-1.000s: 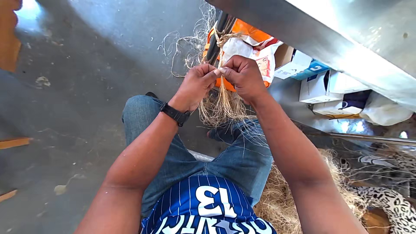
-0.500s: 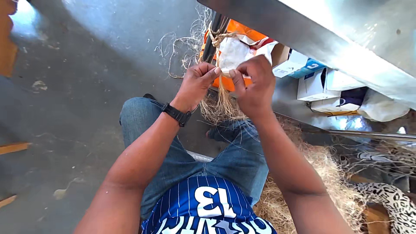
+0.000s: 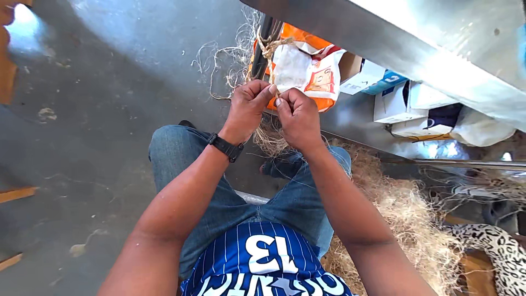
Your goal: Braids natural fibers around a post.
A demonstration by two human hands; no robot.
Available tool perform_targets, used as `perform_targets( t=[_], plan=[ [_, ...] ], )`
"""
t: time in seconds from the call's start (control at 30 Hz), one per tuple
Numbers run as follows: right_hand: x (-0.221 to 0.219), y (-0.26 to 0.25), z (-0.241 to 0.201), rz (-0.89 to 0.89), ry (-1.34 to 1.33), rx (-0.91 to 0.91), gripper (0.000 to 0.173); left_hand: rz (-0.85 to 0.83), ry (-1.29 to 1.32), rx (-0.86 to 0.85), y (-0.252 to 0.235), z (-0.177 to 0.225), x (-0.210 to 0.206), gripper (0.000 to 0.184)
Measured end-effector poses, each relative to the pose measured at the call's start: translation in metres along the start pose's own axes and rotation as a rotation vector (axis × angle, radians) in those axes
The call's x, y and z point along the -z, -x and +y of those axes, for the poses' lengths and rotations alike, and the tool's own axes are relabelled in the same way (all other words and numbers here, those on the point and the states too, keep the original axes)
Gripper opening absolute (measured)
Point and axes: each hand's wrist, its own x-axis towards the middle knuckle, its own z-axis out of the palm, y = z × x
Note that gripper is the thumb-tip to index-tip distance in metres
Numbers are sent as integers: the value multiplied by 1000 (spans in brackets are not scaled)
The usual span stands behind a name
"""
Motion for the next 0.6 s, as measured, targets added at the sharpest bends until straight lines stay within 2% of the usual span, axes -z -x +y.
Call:
perform_targets(
  t=[0.07, 0.2, 0.33, 0.43, 0.53, 0.6],
  plan=[
    [1, 2, 0, -10, 5, 17, 17, 2, 13, 12, 0, -1, -1, 15],
    [23, 5, -11, -184, 60, -5, 26, -23, 52, 44, 0, 0, 7, 14],
    [31, 1, -13, -2, 194, 113, 25, -47, 56, 52, -1, 1, 8, 15],
    [25, -10, -7, -81, 178, 112, 41, -53, 58, 52, -1, 1, 7, 15],
    [15, -11, -2, -97, 177, 60, 22, -47, 27, 42, -1, 3, 6, 14],
    [11, -9, -1, -56, 220, 100, 23, -42, 17, 33, -2, 4, 5, 14]
  ],
)
